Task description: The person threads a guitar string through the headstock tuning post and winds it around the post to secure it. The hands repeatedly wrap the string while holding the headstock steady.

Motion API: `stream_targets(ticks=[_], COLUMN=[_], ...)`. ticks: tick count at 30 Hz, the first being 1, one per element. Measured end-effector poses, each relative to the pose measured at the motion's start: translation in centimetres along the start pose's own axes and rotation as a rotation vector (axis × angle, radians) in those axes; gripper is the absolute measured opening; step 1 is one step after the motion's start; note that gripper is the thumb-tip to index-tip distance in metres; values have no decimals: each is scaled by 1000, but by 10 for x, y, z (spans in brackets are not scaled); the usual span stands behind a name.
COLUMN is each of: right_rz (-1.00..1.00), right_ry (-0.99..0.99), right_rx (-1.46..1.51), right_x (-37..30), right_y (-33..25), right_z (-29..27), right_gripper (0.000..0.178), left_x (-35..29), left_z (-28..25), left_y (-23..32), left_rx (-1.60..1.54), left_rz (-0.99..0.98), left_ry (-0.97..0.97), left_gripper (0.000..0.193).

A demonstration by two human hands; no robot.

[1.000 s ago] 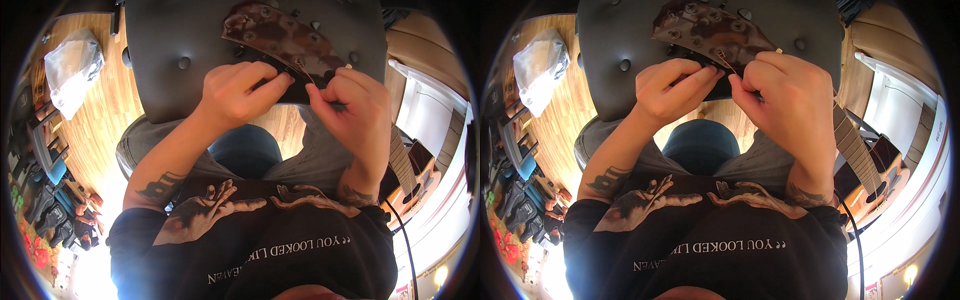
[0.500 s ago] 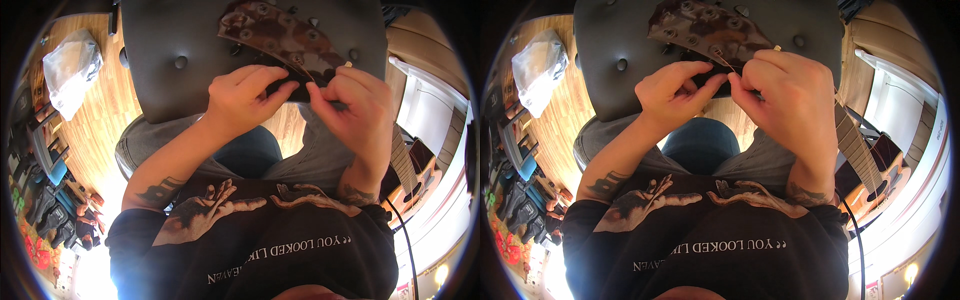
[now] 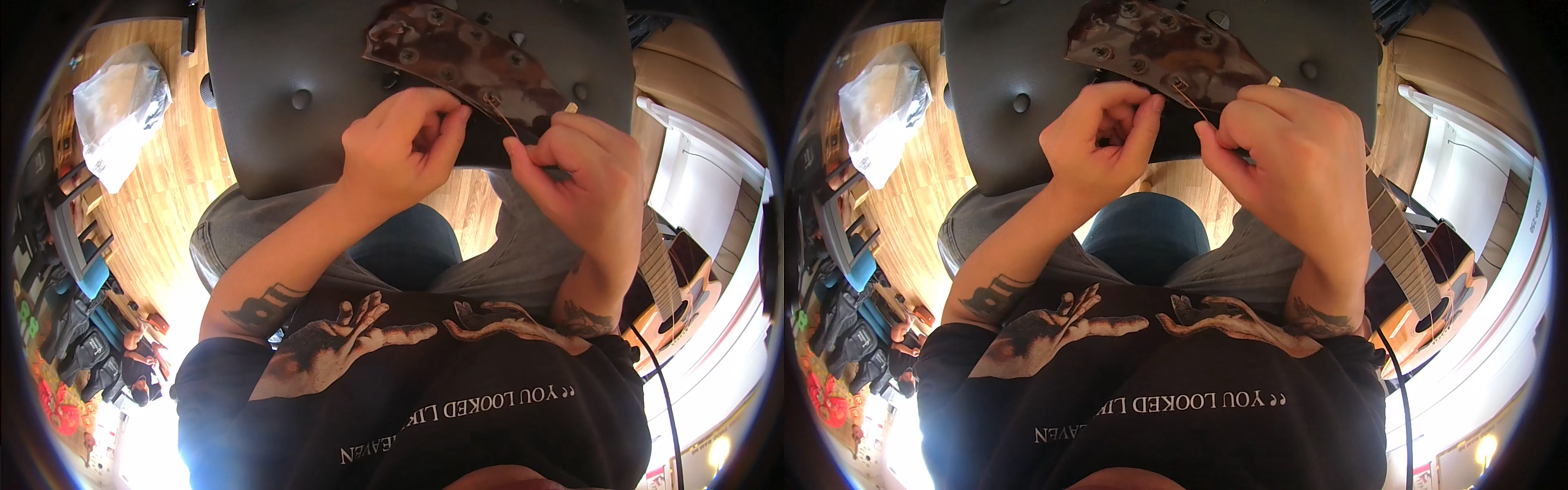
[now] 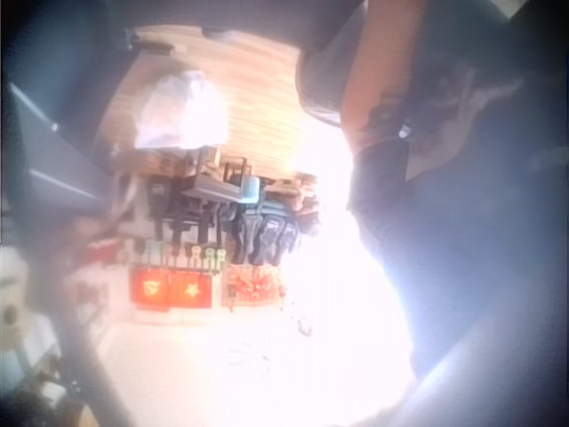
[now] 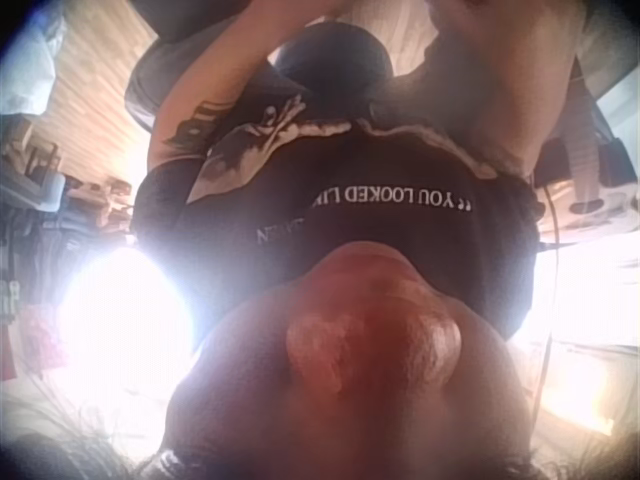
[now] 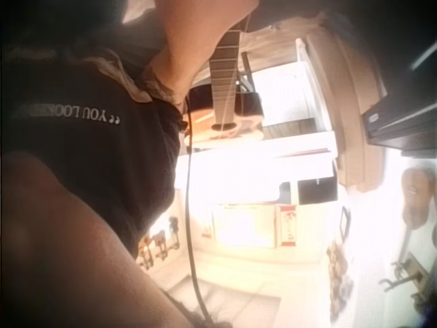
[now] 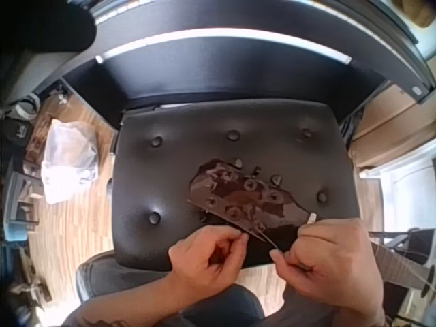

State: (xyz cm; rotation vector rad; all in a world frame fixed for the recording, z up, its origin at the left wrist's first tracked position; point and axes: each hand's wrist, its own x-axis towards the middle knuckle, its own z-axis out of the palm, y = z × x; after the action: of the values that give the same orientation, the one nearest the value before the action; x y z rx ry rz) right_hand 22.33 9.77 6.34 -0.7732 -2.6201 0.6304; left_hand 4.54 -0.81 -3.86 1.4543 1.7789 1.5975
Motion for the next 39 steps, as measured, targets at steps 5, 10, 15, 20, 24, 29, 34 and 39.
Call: stream_targets(ticks=[5, 10, 15, 20, 24, 29, 34, 39], right_rz=[1, -9, -24, -21, -10, -5, -9, -6], right_ry=[-1, 9, -1, 2, -28, -25, -13, -25], right_rx=[7, 54, 48, 46, -11, -8, -3, -19], right_x=[0, 2, 2, 2, 1, 0, -1, -1], right_y=[0, -1, -1, -1, -1, 0, 1, 2], right_z=[1, 0, -1, -1, -2, -2, -1, -2], right_gripper=[30, 31, 32, 33, 31, 31, 32, 31], left_x=[1, 4, 7, 5, 2, 6, 7, 6], left_z=[-3, -6, -7, -8, -4, -7, -10, -9], left_y=[-1, -6, 6, 0, -6, 2, 6, 1], left_rx=[75, 142, 117, 65, 115, 109, 106, 118], left_rz=[118, 170, -33, 54, 164, 35, -25, 140], left_ry=[-81, -165, -87, -114, -142, -152, -113, -176], left_gripper=[16, 16, 18, 15, 19, 16, 15, 17])
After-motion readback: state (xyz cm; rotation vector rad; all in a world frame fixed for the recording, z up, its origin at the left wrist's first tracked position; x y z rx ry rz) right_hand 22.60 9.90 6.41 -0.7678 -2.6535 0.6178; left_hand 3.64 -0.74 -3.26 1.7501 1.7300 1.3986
